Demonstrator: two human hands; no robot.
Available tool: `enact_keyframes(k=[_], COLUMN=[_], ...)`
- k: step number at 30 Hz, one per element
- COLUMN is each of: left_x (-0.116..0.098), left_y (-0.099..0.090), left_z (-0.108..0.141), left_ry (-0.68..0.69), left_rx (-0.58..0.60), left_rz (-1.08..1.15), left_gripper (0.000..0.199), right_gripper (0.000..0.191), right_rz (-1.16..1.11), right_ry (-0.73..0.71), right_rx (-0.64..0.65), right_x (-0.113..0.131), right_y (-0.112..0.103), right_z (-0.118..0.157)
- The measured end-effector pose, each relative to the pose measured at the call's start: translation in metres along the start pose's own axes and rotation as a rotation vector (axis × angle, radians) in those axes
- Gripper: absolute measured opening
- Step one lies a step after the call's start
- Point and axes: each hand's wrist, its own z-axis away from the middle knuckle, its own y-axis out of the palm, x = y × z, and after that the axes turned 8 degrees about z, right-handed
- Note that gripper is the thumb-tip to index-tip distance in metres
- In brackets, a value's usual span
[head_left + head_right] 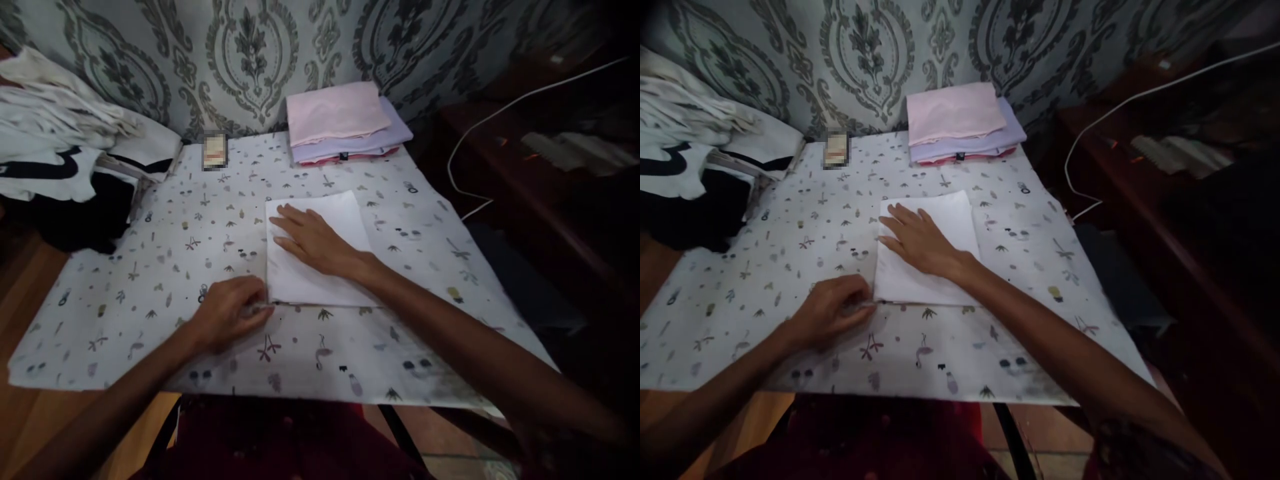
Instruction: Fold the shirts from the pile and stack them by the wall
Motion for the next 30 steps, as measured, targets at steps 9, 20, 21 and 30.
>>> enact_keyframes(k=[9,20,21,30], left_x=[-0.026,-0.025,-0.024,-0.025], left_y=[0.043,0.045,0.042,0.013], left_z=[0.01,0.028,0.028,-0.009], left_ry=[-0.16,-0.24,-0.283,-0.692], left_rx=[-0.103,-0.154,-0.222,-0.28], left_rz=[-0.549,-0.241,-0.086,0.99], left_gripper=[0.02,0.019,0.016,0.06], right_gripper=[0.055,0.056,0.055,0.036], right_rz=[0.154,0.129,0.12,0.162], right_ry=[0.07,0.135,0.148,0.253], right_rx=[0.06,0.076,0.087,0.2], right_x=[-0.012,-0.012,-0.015,-0.09], right_y=[0.018,0.015,0.011,-0.045], right_z=[-0.05,-0.052,-0.052,-0.053])
